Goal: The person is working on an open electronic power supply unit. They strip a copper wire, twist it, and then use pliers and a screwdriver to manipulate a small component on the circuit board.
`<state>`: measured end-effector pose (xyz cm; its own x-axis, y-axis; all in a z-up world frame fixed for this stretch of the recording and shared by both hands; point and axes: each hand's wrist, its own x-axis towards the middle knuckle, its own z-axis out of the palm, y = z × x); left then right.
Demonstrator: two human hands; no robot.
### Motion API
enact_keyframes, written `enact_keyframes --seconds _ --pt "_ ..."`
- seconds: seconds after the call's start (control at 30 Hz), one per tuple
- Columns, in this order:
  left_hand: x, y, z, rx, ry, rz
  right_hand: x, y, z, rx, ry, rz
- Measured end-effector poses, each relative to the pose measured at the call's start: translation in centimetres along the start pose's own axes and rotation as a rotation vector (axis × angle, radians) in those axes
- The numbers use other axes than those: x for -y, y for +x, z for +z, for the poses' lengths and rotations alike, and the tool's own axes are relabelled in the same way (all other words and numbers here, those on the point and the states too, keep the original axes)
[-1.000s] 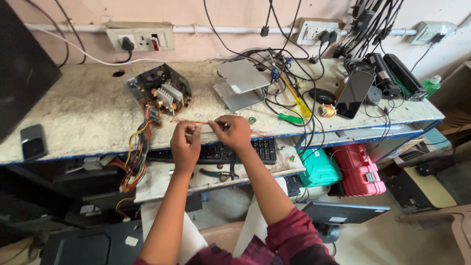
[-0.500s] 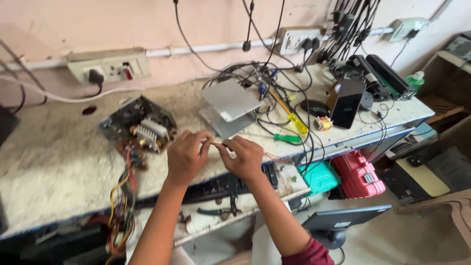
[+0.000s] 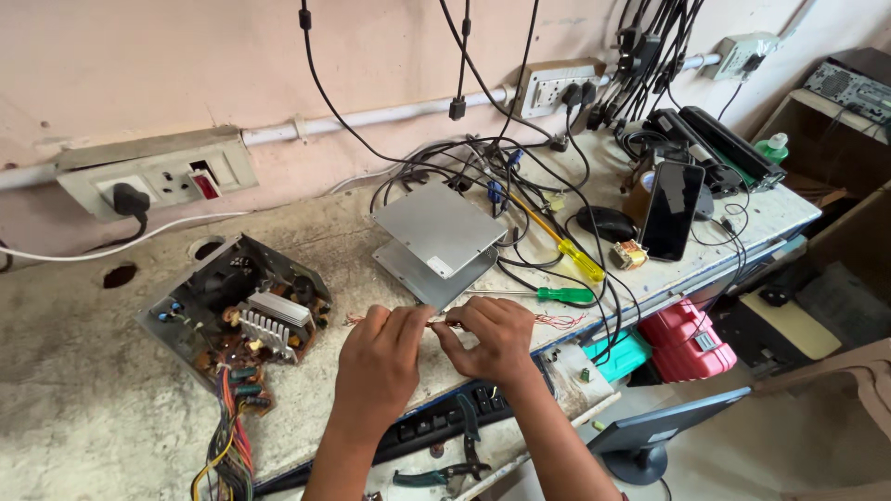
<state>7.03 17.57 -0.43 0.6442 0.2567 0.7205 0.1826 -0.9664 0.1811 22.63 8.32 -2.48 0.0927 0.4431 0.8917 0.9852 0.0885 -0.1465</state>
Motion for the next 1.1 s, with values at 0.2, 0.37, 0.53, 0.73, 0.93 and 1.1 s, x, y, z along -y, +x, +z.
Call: enact_keyframes --seconds 0.2,0.37,0.53,0.73,0.93,1.1 --pt "0.8 -0.8 -0.2 -0.02 0.016 0.106 -0.1 0.0 0.1 0.057 0.005 0.124" --pt "1.1 -1.2 0.1 0.003 0.157 0.143 -0.2 0.1 -0.1 0.057 0.031 0.129" --pt "1.0 -1.5 0.4 -0.026 0.245 0.152 -0.1 0.2 -0.3 0.078 0.097 0.085" --pt "1.2 -1.6 0.5 0.021 0.272 0.149 -0.3 0.1 -0.3 0.138 0.13 0.105" --pt "1.1 -1.8 0.4 0.047 0.31 0.175 -0.9 -0.2 -0.3 0.206 0.248 0.17" --pt "1.0 -1.8 0.5 -0.022 0.312 0.197 -1.2 -0.5 -0.3 0.218 0.266 0.17"
